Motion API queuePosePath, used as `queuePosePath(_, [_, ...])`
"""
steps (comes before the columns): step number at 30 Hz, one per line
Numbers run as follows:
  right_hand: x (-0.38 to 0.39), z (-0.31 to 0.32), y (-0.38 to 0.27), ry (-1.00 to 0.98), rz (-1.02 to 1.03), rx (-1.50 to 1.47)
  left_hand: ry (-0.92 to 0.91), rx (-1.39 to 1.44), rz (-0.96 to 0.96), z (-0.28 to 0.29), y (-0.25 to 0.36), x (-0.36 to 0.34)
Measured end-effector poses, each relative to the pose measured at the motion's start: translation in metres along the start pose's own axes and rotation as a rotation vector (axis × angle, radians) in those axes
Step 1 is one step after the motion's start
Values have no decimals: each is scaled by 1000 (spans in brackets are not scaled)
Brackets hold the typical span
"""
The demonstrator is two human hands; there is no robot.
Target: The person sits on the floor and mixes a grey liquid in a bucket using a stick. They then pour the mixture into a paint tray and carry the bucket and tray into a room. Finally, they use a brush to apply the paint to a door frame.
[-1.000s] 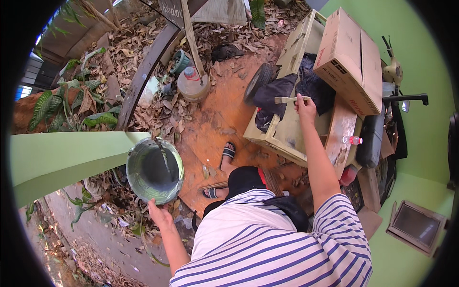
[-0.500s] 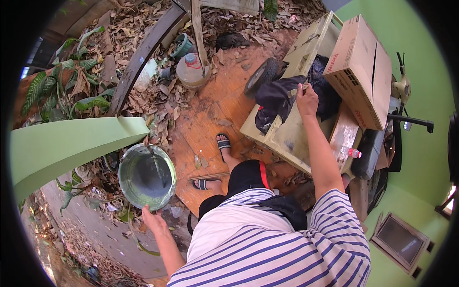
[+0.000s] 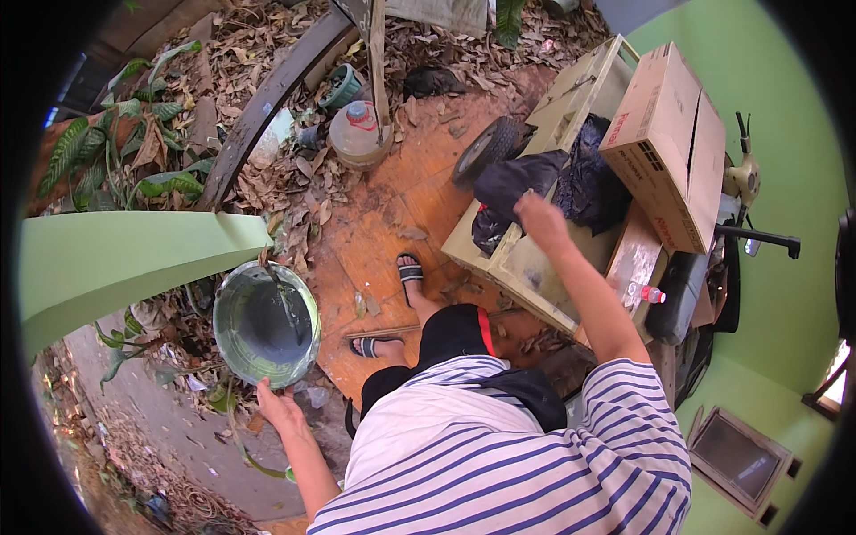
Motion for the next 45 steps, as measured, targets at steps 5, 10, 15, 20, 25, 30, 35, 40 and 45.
queuePosePath(5, [-19, 32, -28, 114, -290, -366, 56, 17, -36, 13, 7, 4])
queuePosePath(10, [-17, 16, 1, -101, -179, -237, 55, 30, -16, 17, 0, 3])
queuePosePath(15, [-39, 22, 8, -104, -222, -336, 76, 54, -39, 22, -5, 7])
queuePosePath(20, [-50, 19, 24, -78, -495, -48, 97, 13, -38, 27, 1, 16])
queuePosePath(25, [-42, 10, 42, -124, -647, -75, 99, 44, -44, 31, -3, 18])
queuePosePath(30, [-50, 17, 45, -93, -730, -243, 97, 33, -41, 38, 0, 18])
queuePosePath(35, [-62, 42, 58, 19, -585, 42, 83, 19, -34, 39, -5, 12])
queuePosePath(40, [-47, 22, 26, -108, -109, -48, 83, 54, -32, 32, -13, 11])
queuePosePath(45, [-53, 16, -10, -274, -292, -307, 93, 61, -34, 36, -10, 11])
Point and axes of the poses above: each hand's wrist, its own x-axis away from the middle knuckle, its own z-axis out of the back of the hand, y = z × x, the point moved 4 cm from there along -x, towards the middle knuckle, and after that the axes turned 3 degrees about x, right-handed, at the moved point
